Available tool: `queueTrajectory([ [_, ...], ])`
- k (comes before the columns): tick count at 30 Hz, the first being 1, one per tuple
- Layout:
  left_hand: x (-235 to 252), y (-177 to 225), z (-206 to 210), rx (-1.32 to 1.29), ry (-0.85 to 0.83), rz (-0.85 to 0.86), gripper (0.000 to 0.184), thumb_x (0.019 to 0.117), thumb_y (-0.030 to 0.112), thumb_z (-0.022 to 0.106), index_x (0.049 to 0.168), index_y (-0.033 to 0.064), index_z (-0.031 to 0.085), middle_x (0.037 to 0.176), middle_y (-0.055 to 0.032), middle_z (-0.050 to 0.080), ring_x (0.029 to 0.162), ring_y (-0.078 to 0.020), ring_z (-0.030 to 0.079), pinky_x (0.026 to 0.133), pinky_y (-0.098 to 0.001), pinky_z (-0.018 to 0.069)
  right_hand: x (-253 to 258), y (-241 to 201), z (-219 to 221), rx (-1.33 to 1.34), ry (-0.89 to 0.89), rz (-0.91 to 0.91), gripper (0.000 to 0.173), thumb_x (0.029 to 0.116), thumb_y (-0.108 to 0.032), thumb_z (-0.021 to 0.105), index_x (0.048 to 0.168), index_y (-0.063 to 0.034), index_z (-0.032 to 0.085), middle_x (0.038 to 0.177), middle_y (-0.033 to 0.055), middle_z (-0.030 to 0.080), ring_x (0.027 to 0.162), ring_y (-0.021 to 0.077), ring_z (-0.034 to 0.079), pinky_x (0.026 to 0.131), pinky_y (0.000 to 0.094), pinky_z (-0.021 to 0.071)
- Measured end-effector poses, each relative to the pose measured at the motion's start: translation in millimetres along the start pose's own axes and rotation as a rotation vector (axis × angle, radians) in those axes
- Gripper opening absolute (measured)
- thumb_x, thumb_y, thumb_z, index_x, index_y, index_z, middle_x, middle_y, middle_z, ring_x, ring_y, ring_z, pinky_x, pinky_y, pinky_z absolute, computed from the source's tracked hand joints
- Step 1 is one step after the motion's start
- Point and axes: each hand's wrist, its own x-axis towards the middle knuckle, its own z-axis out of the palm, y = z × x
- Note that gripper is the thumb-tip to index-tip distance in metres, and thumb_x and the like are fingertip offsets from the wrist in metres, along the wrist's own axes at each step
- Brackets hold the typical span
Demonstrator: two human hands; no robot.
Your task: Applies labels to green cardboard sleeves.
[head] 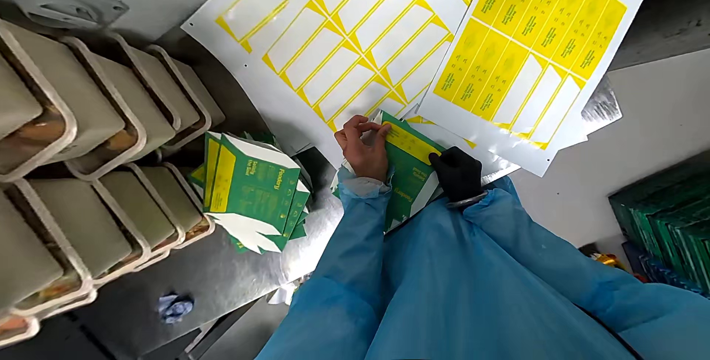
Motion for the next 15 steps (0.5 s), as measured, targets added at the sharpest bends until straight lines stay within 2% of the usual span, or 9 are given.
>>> queueTrajectory([
  [2,-1,0,1,0.021,0.045,0.031,0.054,0.0817,0.026,0.088,0.123,0.0095,0.058,0.098,-0.0021,0.074,0.103,-0.0192,0.062,0.092,-0.0353,0.0461,5,-8,-6,-0.076,-0.065,0.046,0.027,0.0890,-0.037,0.075,0.079,-0.0132,0.071,0.067,0.0013,0.068,0.062,0.0174,0.065,0.059,0.0447,0.0514],
  [5,3,2,-3,0.140,0.137,0.028,0.082,0.0762,0.046,0.089,0.137,0.0029,0.055,0.129,-0.0233,0.056,0.115,-0.0321,0.056,0.094,-0.0390,0.0507,17,-22,-24,-0.316,-0.246,0.133,0.046,0.0869,-0.055,0.071,0.070,-0.0122,0.068,0.065,0.0069,0.065,0.066,0.0275,0.065,0.060,0.0536,0.0477],
  [7,0,4,-3,0.184,0.164,0.120,0.075,0.0825,0.045,0.084,0.136,0.0002,0.057,0.136,-0.0294,0.052,0.123,-0.0389,0.054,0.102,-0.0445,0.0486,15,-17,-31,-0.466,-0.180,-0.076,0.054,0.0863,-0.062,0.069,0.072,-0.0107,0.064,0.068,0.0085,0.063,0.069,0.0301,0.065,0.060,0.0537,0.0492],
  [9,-10,7,-3,0.208,0.062,0.321,0.045,0.0983,0.028,0.069,0.134,-0.0002,0.062,0.138,-0.0272,0.057,0.130,-0.0406,0.054,0.110,-0.0502,0.0460,14,-3,-26,-0.501,0.000,-0.529,0.039,0.0911,-0.047,0.070,0.089,-0.0079,0.071,0.089,0.0113,0.070,0.089,0.0327,0.068,0.075,0.0507,0.0550],
  [10,-14,8,-5,0.233,-0.041,0.417,0.037,0.1025,0.021,0.061,0.133,0.0017,0.063,0.139,-0.0231,0.060,0.135,-0.0380,0.053,0.113,-0.0512,0.0441,16,0,-21,-0.500,-0.004,-0.718,0.032,0.0962,-0.036,0.066,0.109,-0.0080,0.073,0.113,0.0126,0.072,0.110,0.0333,0.067,0.092,0.0503,0.0544],
  [11,-19,8,-8,0.271,-0.174,0.499,0.035,0.1056,0.020,0.054,0.135,0.0041,0.063,0.142,-0.0176,0.060,0.139,-0.0340,0.051,0.116,-0.0514,0.0410,17,3,-16,-0.518,-0.063,-0.866,0.037,0.1017,-0.030,0.058,0.131,-0.0093,0.067,0.138,0.0120,0.064,0.131,0.0317,0.058,0.108,0.0489,0.0477],
  [12,-22,5,-10,0.329,-0.312,0.547,0.038,0.1082,0.022,0.047,0.141,0.0068,0.060,0.149,-0.0126,0.056,0.145,-0.0299,0.046,0.120,-0.0520,0.0350,20,5,-10,-0.545,-0.164,-0.957,0.047,0.1060,-0.033,0.051,0.147,-0.0100,0.055,0.155,0.0109,0.051,0.146,0.0295,0.044,0.119,0.0486,0.0373],
  [13,-24,0,-13,0.406,-0.426,0.551,0.045,0.1097,0.026,0.040,0.149,0.0094,0.053,0.158,-0.0082,0.048,0.151,-0.0268,0.036,0.125,-0.0532,0.0273,21,8,-7,-0.564,-0.275,-0.988,0.056,0.1079,-0.040,0.045,0.155,-0.0099,0.045,0.163,0.0097,0.040,0.153,0.0272,0.032,0.125,0.0496,0.0281],
  [15,-22,-6,-24,0.573,-0.533,0.466,0.061,0.1100,0.043,0.031,0.161,0.0108,0.033,0.169,-0.0060,0.028,0.158,-0.0258,0.018,0.127,-0.0576,0.0145,19,16,-8,-0.612,-0.435,-0.941,0.072,0.1053,-0.055,0.042,0.161,-0.0118,0.033,0.170,0.0063,0.027,0.158,0.0238,0.020,0.128,0.0522,0.0176],
])
